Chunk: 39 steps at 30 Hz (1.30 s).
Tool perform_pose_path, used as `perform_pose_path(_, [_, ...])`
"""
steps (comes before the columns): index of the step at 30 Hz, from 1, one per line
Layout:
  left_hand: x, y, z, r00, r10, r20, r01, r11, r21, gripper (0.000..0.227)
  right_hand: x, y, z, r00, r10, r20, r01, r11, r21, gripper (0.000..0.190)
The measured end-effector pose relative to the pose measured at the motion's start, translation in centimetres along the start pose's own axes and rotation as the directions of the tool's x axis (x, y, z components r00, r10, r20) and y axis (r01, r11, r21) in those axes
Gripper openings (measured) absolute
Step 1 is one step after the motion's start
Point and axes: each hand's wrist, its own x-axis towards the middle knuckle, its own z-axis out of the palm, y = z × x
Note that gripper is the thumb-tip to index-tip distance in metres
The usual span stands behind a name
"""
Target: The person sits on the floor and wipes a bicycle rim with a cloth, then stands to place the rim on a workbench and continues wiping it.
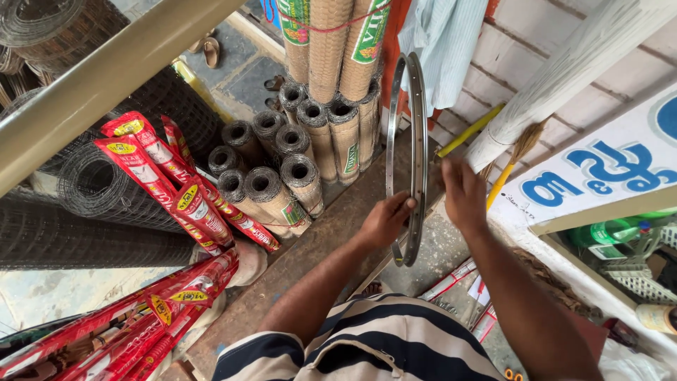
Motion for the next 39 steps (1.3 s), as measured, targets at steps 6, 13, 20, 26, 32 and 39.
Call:
perform_pose_path(6, [-0.5,-1.6,1.2,0.996,0.02,0.083,-0.029,0.995,0.1,0.045,5.0,-10.5,3.7,0.981,-0.196,0.002,0.183,0.908,-0.377,0.078])
perform_pose_path(13, [-0.1,-13.5,-3.1,0.976,-0.089,-0.198,0.109,0.989,0.096,0.04,-1.3,-0.2,-7.1,0.953,0.272,-0.133,-0.189,0.879,0.439,0.064])
perform_pose_path(20, [3.4,-29.2,-7.5,0.93,-0.148,-0.337,0.345,0.669,0.658,0.05,-19.9,18.8,-9.3,0.622,0.73,-0.284,-0.562,0.668,0.487,0.037])
perform_pose_path(26, [9.2,-37.3,-12.3,0.952,0.021,-0.304,0.259,0.471,0.843,0.074,-28.1,29.2,-1.4,0.335,0.842,-0.423,-0.676,0.527,0.515,0.029])
perform_pose_path(32, [13.1,-39.1,-17.0,0.893,-0.321,-0.316,0.441,0.477,0.76,0.049,-28.3,31.6,1.6,0.422,0.74,-0.524,-0.786,0.586,0.195,0.042])
perform_pose_path(39, [12.5,-40.4,-17.8,0.962,-0.092,-0.257,0.271,0.402,0.874,0.047,-26.4,33.5,1.0,0.312,0.694,-0.649,-0.948,0.186,-0.257,0.045])
